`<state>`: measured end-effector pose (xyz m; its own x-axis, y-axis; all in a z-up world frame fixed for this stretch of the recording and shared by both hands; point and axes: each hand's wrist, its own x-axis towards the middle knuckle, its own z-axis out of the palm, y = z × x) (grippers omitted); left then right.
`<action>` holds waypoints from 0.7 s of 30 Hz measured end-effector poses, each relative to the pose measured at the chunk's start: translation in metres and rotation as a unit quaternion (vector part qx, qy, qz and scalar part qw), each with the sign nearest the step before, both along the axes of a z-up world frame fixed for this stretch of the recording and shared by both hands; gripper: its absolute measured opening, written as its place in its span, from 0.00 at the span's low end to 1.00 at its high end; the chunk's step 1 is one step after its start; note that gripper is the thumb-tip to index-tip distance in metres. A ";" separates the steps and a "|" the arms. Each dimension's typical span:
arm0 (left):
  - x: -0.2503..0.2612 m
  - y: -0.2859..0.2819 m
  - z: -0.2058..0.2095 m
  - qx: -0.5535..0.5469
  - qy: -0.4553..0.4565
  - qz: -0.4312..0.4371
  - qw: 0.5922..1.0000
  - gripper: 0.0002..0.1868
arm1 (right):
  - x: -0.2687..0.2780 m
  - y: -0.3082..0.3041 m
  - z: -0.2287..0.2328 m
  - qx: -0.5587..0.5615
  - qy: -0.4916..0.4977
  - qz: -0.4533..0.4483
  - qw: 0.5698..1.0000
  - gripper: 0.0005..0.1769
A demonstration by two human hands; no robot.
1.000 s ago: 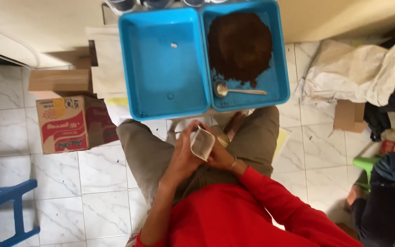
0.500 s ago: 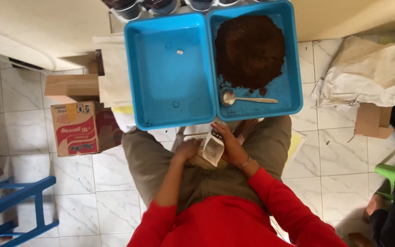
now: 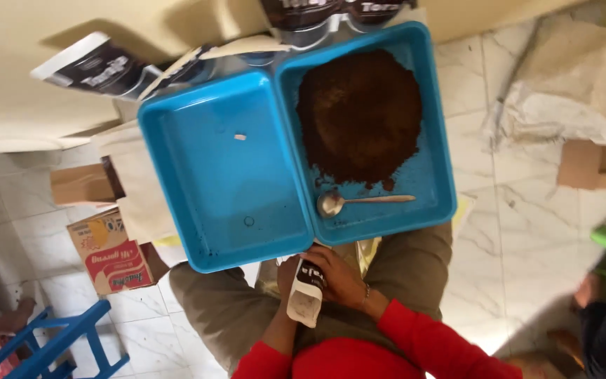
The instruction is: Manually filling small retail pouches with coffee beans and ground coffee using a spoon from sorting trays.
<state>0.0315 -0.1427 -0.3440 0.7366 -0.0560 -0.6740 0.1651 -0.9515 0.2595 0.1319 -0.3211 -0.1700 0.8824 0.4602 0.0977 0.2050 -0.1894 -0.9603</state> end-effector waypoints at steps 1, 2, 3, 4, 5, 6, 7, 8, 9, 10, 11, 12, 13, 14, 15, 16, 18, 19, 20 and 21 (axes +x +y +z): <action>-0.001 -0.003 0.005 0.002 0.010 0.001 1.000 0.16 | 0.004 -0.001 0.003 -0.004 0.017 0.018 1.000 0.51; -0.005 -0.004 0.012 0.004 0.019 0.002 1.000 0.16 | 0.004 -0.002 0.008 -0.008 0.034 0.036 0.999 0.51; -0.003 -0.009 0.013 0.005 0.015 0.001 1.000 0.16 | 0.011 -0.003 0.019 -0.008 0.030 0.036 0.999 0.51; -0.002 -0.013 0.015 0.009 0.014 0.003 1.000 0.16 | 0.016 -0.003 0.032 -0.023 0.044 0.061 0.997 0.51; 0.003 -0.018 0.013 0.011 0.009 0.003 1.000 0.16 | 0.023 -0.004 0.043 -0.040 0.054 0.085 0.994 0.51; 0.009 -0.016 0.014 0.010 0.001 0.001 1.000 0.16 | 0.024 -0.003 0.040 -0.041 0.046 0.082 0.995 0.51; 0.009 -0.015 0.015 0.013 -0.003 0.006 1.000 0.16 | 0.020 -0.002 0.037 -0.087 0.036 0.086 0.992 0.54; 0.006 -0.014 0.014 0.016 -0.007 0.011 1.000 0.16 | 0.014 -0.001 0.033 -0.132 0.026 0.090 0.987 0.57; 0.012 -0.017 0.004 0.013 -0.023 0.011 1.000 0.16 | 0.016 -0.002 0.038 -0.137 0.011 0.087 0.987 0.57; 0.017 -0.019 -0.007 0.014 -0.035 0.014 0.999 0.16 | 0.016 -0.002 0.042 -0.133 0.011 0.079 0.988 0.58; 0.007 -0.015 -0.012 0.019 -0.037 0.018 0.999 0.16 | 0.004 0.003 0.050 -0.123 0.021 0.074 0.989 0.59; 0.023 -0.012 -0.022 0.021 -0.043 0.019 0.999 0.16 | 0.015 0.004 0.040 -0.121 0.015 0.075 0.990 0.59; 0.009 -0.007 -0.024 0.026 -0.028 0.017 0.999 0.16 | 0.001 0.005 0.034 -0.130 -0.004 0.052 0.990 0.52; -0.007 -0.002 -0.027 0.031 -0.013 0.015 0.999 0.16 | -0.015 0.006 0.028 -0.139 -0.023 0.029 0.990 0.46; -0.009 -0.006 -0.030 0.028 -0.005 0.007 1.000 0.16 | -0.031 0.008 0.033 -0.142 -0.014 0.023 0.989 0.46; -0.011 -0.010 -0.030 0.029 0.005 0.002 1.000 0.16 | -0.047 0.010 0.040 -0.174 -0.025 0.004 0.984 0.51; 0.039 -0.010 -0.042 0.026 -0.029 -0.001 0.999 0.17 | -0.036 0.011 0.035 -0.209 -0.079 -0.023 0.975 0.56; 0.036 -0.010 -0.041 0.024 -0.034 0.002 0.999 0.17 | -0.047 0.007 0.033 -0.175 -0.104 -0.013 0.979 0.57; 0.034 -0.011 -0.041 0.022 -0.040 0.005 0.999 0.17 | -0.057 0.003 0.030 -0.141 -0.129 -0.001 0.982 0.58; 0.035 -0.011 -0.041 0.018 -0.041 0.006 0.999 0.17 | -0.063 -0.001 0.028 -0.145 -0.130 0.000 0.981 0.58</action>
<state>0.0669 -0.1541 -0.3849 0.7899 -0.0229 -0.6128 0.1569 -0.9585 0.2381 0.0685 -0.3217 -0.1420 0.8448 0.5023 0.1843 0.4358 -0.4463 -0.7816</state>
